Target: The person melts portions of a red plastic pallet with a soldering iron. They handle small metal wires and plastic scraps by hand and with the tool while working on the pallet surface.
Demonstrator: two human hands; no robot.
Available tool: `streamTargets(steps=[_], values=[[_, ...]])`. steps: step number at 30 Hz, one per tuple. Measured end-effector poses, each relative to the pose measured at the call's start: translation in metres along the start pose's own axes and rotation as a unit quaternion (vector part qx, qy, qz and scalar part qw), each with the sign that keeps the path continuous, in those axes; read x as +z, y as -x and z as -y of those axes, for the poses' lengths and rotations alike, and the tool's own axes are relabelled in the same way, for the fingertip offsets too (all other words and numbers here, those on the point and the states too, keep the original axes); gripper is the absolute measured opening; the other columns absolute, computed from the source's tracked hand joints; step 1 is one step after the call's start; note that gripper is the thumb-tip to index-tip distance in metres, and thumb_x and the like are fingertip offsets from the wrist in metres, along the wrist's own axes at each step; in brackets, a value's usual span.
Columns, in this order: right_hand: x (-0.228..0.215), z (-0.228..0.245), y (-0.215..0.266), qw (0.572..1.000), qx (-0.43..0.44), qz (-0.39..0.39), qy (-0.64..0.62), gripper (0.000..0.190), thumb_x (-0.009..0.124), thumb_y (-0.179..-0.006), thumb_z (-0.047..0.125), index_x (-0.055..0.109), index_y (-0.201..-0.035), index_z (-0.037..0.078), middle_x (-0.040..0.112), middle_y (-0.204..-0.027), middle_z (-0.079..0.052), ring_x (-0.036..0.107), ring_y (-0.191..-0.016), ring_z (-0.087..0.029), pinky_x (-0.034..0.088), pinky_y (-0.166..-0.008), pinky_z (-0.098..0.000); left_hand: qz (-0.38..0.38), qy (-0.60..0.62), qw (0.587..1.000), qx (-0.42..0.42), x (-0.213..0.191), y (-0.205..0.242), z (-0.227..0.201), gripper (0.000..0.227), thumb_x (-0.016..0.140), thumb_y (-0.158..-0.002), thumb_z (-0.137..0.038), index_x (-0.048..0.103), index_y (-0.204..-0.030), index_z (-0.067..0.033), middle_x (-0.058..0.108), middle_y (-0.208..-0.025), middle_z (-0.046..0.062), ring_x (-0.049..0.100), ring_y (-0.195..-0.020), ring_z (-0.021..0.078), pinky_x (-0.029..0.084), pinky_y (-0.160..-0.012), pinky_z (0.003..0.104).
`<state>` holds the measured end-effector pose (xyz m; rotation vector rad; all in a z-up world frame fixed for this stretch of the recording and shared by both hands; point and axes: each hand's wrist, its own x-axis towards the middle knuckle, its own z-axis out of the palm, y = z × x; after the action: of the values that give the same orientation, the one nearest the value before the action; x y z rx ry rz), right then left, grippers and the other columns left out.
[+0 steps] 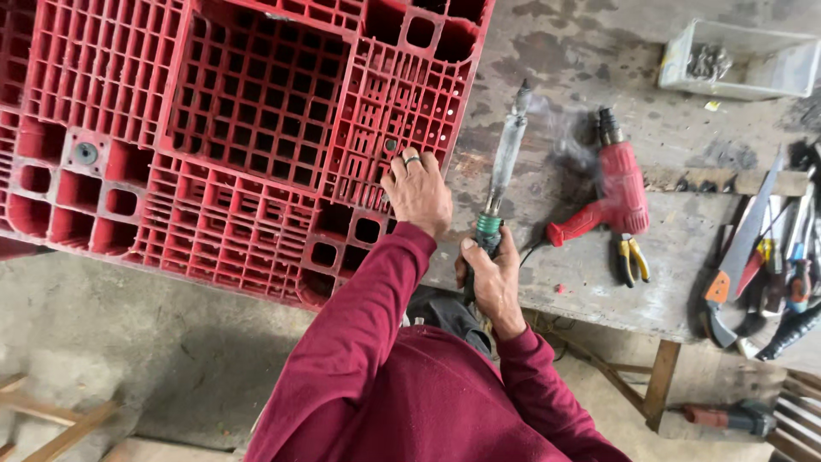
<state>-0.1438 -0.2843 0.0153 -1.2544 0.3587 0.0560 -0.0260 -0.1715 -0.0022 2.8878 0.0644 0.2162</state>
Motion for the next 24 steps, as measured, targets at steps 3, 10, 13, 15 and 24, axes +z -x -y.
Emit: streamTargets(steps=[3, 10, 13, 15, 24], values=[[-0.001, 0.005, 0.002, 1.000, -0.003, 0.023, 0.012, 0.029, 0.064, -0.093, 0.009, 0.052, -0.120, 0.007, 0.059, -0.076, -0.003, 0.057, -0.053, -0.013, 0.047, -0.044, -0.0290, -0.027, 0.004, 1.000, 0.014, 0.003, 0.004, 0.002, 0.033, 0.070, -0.079, -0.018, 0.058, -0.108, -0.0054, 0.054, -0.119, 0.013, 0.052, -0.107, 0.0309, 0.041, -0.087, 0.049], [0.004, 0.002, 0.019, 0.998, -0.021, 0.011, 0.051, 0.024, 0.065, -0.095, 0.009, 0.051, -0.114, 0.005, 0.058, -0.075, -0.004, 0.057, -0.054, -0.013, 0.047, -0.045, -0.0289, 0.028, -0.008, 0.999, 0.042, -0.013, 0.005, 0.009, 0.038, 0.071, -0.072, -0.017, 0.057, -0.104, -0.0057, 0.053, -0.114, 0.013, 0.051, -0.103, 0.0295, 0.041, -0.081, 0.046], [0.010, -0.007, 0.028, 0.998, -0.026, -0.019, 0.046, 0.023, 0.065, -0.094, 0.008, 0.050, -0.112, 0.005, 0.059, -0.076, -0.004, 0.057, -0.054, -0.013, 0.047, -0.045, -0.0290, 0.050, -0.011, 0.997, 0.063, -0.020, 0.016, 0.025, 0.034, 0.071, -0.073, -0.018, 0.056, -0.102, -0.0080, 0.053, -0.112, 0.012, 0.051, -0.104, 0.0295, 0.041, -0.084, 0.047], [0.019, -0.016, 0.035, 0.998, -0.019, -0.042, 0.040, 0.022, 0.065, -0.095, 0.007, 0.049, -0.109, 0.004, 0.058, -0.073, -0.004, 0.057, -0.053, -0.014, 0.046, -0.043, -0.0299, 0.034, -0.011, 0.996, 0.085, -0.024, 0.030, 0.045, 0.035, 0.072, -0.072, -0.020, 0.057, -0.102, -0.0081, 0.054, -0.112, 0.012, 0.051, -0.104, 0.0304, 0.041, -0.084, 0.048], [0.085, -0.059, 0.043, 0.995, -0.027, -0.093, 0.024, 0.019, 0.064, -0.096, 0.007, 0.050, -0.109, 0.003, 0.058, -0.071, -0.005, 0.056, -0.052, -0.014, 0.046, -0.044, -0.0292, 0.070, -0.035, 0.980, 0.185, -0.057, 0.098, 0.183, 0.032, 0.067, -0.077, -0.025, 0.062, -0.105, -0.0098, 0.058, -0.113, 0.009, 0.054, -0.102, 0.0283, 0.040, -0.082, 0.047]])
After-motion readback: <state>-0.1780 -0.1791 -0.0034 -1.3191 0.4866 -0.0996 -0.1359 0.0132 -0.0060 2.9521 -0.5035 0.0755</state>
